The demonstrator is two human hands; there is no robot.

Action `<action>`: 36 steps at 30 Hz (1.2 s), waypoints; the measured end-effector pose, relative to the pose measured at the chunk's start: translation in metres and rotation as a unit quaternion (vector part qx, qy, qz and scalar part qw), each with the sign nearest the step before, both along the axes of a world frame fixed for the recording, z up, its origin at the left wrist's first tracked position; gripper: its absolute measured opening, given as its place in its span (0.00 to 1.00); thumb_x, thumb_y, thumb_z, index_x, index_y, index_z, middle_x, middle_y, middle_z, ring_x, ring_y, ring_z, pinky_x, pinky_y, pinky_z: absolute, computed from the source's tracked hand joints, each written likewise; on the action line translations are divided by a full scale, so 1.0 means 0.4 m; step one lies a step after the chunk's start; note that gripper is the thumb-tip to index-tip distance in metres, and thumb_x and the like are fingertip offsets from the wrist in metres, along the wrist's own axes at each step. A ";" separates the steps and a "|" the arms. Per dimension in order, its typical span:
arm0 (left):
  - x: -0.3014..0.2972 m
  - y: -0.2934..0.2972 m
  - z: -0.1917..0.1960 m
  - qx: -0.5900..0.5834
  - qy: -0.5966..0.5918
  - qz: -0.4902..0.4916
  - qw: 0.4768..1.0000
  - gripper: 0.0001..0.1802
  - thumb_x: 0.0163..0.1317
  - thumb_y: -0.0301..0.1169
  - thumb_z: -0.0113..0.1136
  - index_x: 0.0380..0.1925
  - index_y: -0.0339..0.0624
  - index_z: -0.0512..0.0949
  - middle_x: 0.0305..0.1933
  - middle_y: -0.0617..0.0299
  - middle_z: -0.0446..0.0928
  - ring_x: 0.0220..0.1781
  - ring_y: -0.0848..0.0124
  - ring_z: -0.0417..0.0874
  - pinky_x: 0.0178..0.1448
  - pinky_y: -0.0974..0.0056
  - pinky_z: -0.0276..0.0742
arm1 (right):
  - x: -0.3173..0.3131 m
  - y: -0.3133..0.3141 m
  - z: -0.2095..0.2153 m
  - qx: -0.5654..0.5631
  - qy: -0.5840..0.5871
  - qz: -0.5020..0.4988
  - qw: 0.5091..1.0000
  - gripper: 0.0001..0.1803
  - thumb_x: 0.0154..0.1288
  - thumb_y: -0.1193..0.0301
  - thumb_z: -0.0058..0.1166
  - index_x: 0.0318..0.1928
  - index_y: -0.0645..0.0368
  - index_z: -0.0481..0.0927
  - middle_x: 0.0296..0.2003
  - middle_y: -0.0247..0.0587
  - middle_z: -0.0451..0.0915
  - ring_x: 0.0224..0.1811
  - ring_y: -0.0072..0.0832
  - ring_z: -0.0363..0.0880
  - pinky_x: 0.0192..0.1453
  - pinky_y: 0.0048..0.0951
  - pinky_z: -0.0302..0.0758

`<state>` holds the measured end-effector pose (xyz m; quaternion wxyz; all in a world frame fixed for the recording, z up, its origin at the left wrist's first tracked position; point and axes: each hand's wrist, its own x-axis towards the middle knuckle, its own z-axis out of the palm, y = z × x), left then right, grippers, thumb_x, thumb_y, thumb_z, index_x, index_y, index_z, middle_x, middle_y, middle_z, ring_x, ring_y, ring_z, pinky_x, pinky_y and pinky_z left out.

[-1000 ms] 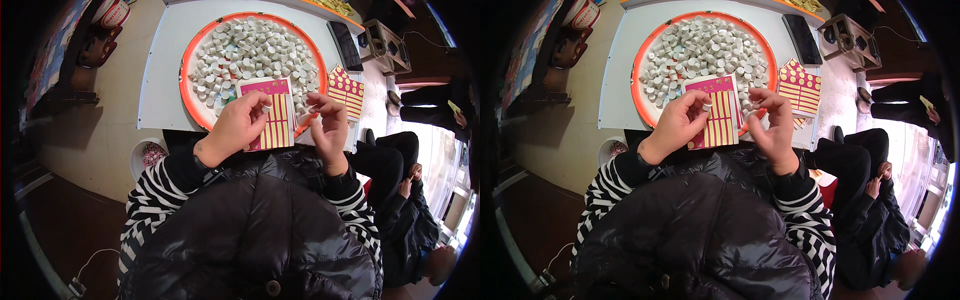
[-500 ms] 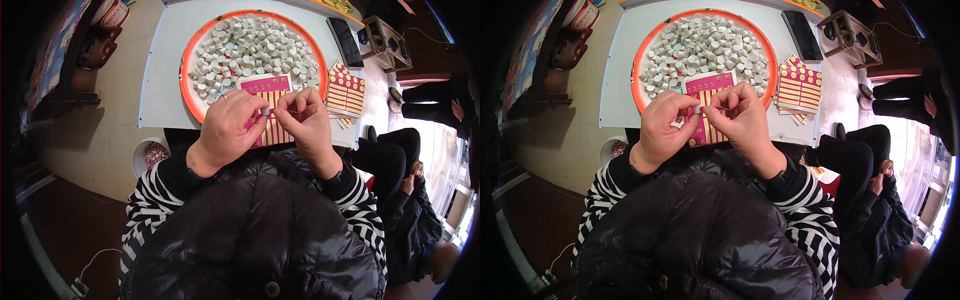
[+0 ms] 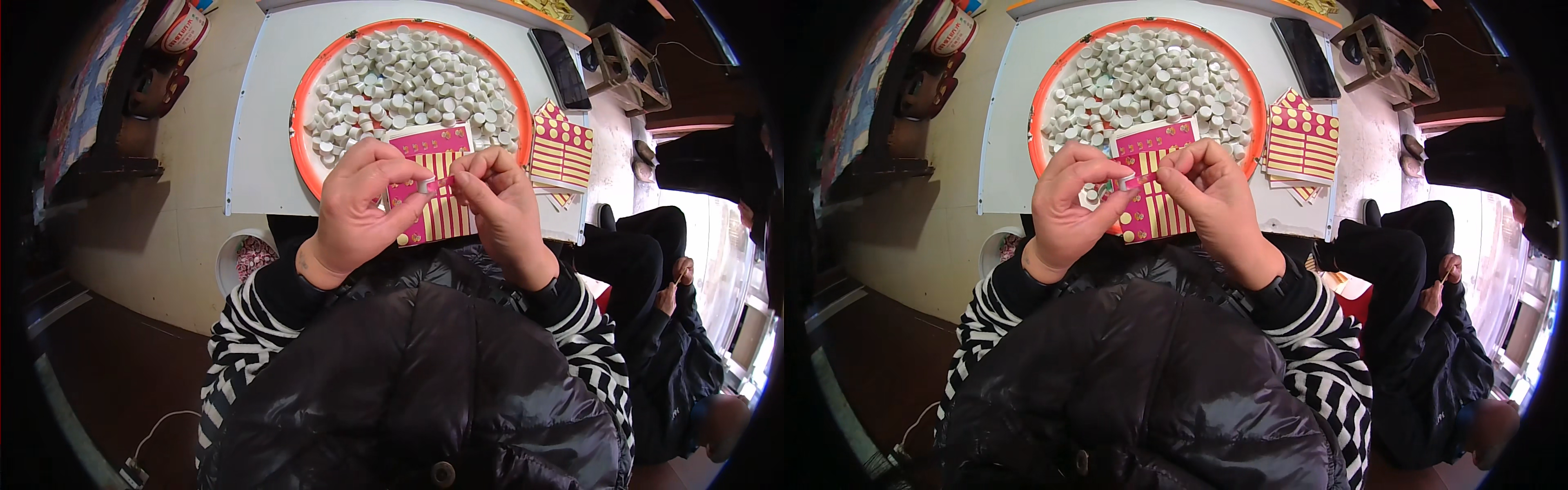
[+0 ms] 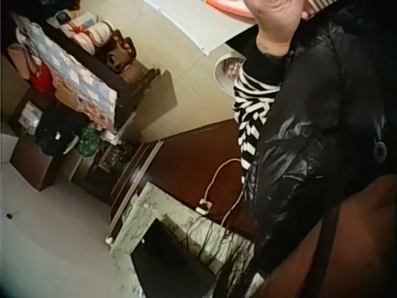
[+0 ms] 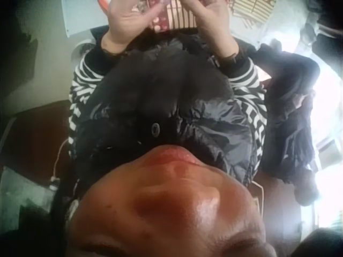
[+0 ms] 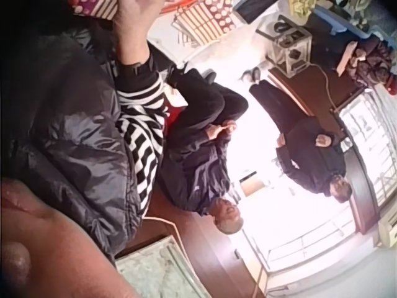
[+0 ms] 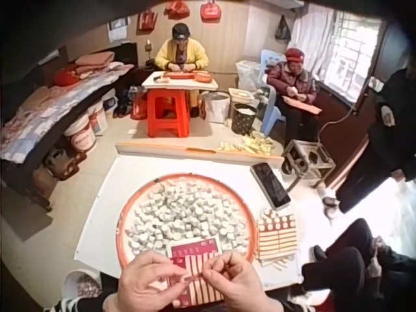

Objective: Packaging small white cubes into slots on pink cardboard holders by hand.

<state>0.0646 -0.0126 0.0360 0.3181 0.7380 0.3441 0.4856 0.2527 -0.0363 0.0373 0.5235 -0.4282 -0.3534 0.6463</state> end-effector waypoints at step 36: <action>0.017 -0.003 -0.037 -0.210 -0.222 -0.103 0.947 0.13 0.52 0.20 0.69 0.38 0.42 0.82 0.44 0.64 0.72 0.50 0.71 0.72 0.56 0.66 0.70 | -0.045 0.005 -0.031 -0.108 0.384 0.175 0.900 0.08 0.67 0.74 0.57 0.36 0.55 0.69 0.45 0.39 0.78 0.44 0.20 0.77 0.47 0.23 0.74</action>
